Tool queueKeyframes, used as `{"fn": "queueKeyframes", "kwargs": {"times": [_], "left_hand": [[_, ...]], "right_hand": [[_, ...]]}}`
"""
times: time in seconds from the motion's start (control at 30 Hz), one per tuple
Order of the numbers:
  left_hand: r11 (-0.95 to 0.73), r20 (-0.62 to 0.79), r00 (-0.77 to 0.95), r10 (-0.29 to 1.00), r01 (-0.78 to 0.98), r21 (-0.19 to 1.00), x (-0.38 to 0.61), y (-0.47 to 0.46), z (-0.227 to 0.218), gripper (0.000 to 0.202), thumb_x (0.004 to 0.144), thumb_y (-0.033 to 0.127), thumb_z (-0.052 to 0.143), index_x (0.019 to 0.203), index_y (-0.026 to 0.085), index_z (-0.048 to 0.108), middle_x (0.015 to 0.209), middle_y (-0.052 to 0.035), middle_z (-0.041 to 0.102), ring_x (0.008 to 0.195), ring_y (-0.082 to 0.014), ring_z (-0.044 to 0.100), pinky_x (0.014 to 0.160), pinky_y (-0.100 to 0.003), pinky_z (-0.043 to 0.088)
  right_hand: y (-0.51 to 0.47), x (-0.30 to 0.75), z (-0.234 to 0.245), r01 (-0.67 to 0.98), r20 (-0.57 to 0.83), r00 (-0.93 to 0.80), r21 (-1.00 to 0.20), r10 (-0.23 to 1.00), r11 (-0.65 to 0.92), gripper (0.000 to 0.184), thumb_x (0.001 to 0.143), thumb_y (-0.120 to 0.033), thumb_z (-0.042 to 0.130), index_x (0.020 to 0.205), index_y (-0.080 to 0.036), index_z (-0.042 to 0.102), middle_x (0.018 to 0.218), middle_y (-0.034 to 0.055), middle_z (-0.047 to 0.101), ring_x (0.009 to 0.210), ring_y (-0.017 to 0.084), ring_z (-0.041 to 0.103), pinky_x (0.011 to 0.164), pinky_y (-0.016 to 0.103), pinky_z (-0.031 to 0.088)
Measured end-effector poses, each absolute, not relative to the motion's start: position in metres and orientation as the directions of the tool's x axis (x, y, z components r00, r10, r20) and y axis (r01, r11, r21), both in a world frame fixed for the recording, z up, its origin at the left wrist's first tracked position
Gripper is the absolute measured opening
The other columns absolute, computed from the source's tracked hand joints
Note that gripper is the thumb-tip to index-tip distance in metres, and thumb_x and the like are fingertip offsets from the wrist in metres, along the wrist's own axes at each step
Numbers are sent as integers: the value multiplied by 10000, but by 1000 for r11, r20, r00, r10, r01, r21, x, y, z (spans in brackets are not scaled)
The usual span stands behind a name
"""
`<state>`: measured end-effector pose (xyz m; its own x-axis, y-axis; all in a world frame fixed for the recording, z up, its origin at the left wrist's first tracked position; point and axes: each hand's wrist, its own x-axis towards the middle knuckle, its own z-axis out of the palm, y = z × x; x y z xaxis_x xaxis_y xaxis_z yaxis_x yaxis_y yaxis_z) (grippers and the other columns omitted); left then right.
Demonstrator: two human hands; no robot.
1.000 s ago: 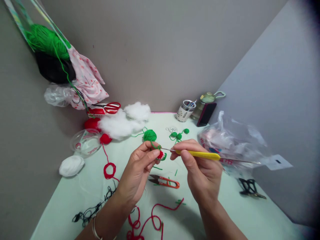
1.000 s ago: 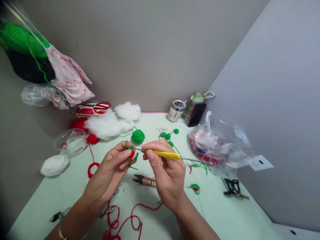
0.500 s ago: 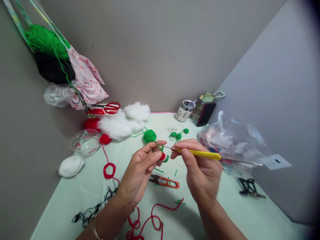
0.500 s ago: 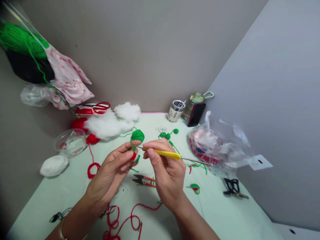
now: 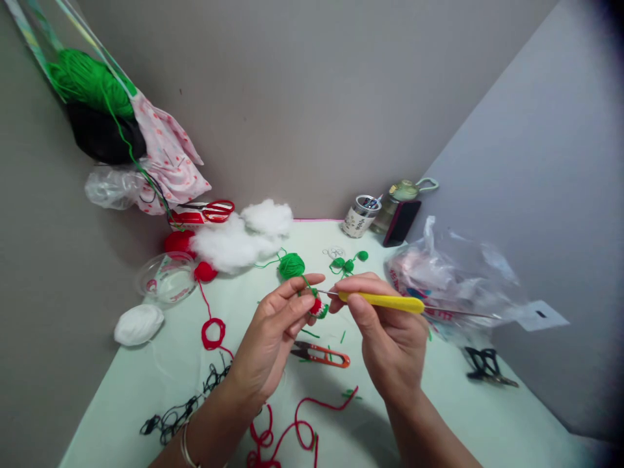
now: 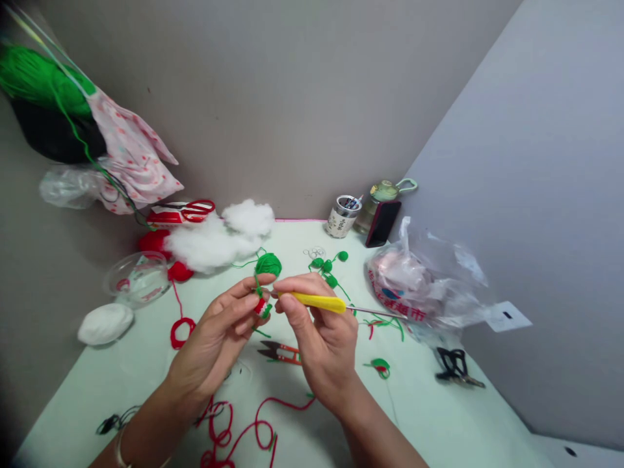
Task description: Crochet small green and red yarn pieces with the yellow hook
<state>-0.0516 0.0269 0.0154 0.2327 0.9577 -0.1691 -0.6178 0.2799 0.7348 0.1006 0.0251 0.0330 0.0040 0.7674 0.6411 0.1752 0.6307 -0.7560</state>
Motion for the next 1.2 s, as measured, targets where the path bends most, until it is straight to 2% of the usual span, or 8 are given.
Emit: {"fn": "queueKeyframes", "kwargs": {"times": [0.27, 0.47, 0.53, 0.67, 0.83, 0.93, 1.07, 1.2], "left_hand": [[244, -144, 206, 968, -628, 739, -50, 27, 19, 529, 844, 277, 856, 1357, 265, 725, 797, 23, 627, 762, -114, 540, 772, -236, 441], [167, -132, 102, 986, -647, 744, -45, 26, 15, 554, 804, 284, 897, 1331, 249, 727, 831, 26, 649, 741, -99, 546, 792, -232, 478], [277, -193, 198, 961, -678, 681, -47, 28, 16, 475, 795, 272, 891, 1250, 207, 770, 776, 41, 591, 615, -59, 421, 729, -216, 469], [347, -208, 279, 938, -713, 609, -57, 32, 20, 384, 807, 211, 844, 1185, 155, 808, 737, 61, 503, 538, -29, 231, 705, -207, 466], [216, -107, 201, 974, -664, 716, -58, 30, 23, 406, 801, 206, 845, 1205, 223, 810, 850, 13, 621, 690, -82, 489, 754, -221, 461], [176, -82, 180, 980, -608, 774, -54, 28, 22, 406, 818, 224, 848, 1220, 267, 804, 890, 2, 673, 876, -135, 585, 890, -254, 464], [167, -102, 140, 985, -604, 779, -49, 26, 19, 379, 818, 269, 871, 1192, 270, 810, 854, 18, 666, 850, -126, 583, 899, -255, 464], [212, -169, 131, 977, -686, 696, -46, 26, 17, 384, 773, 309, 909, 1141, 243, 824, 884, 0, 696, 835, -127, 598, 838, -237, 486]], "right_hand": [[25, 102, 31, 262, 678, -15, -706, 734, 658, 186, 1017, -143, 621, 1101, -257, 741, 914, 2, 744, 780, 137, 695, 713, 287, 587], [26, 96, 18, 634, 833, -287, -205, 473, 746, 342, 986, -59, 609, 1245, -240, 741, 1098, 95, 764, 996, 212, 722, 813, 336, 609], [27, 97, 19, 594, 840, -258, -251, 477, 764, 350, 978, -41, 611, 1244, -231, 737, 1079, 94, 770, 965, 208, 714, 797, 341, 604], [29, 105, 29, 308, 735, -66, -628, 674, 715, 252, 1007, -100, 596, 1113, -252, 767, 943, 46, 767, 831, 184, 688, 734, 341, 578], [34, 108, 31, -34, 556, 0, -831, 831, 556, 176, 1034, -262, 618, 1008, -251, 791, 858, 35, 729, 741, 175, 652, 669, 337, 554], [34, 103, 29, 46, 570, -66, -818, 819, 573, 172, 1027, -224, 630, 1055, -271, 793, 957, 41, 772, 865, 191, 707, 736, 343, 578], [30, 98, 28, 218, 676, -95, -702, 731, 678, 246, 1017, -130, 612, 1131, -283, 767, 1019, 41, 800, 945, 199, 736, 785, 354, 596], [26, 97, 23, 503, 782, -241, -406, 575, 763, 298, 986, -108, 629, 1176, -288, 772, 1111, 76, 799, 991, 227, 740, 826, 375, 615]]}}
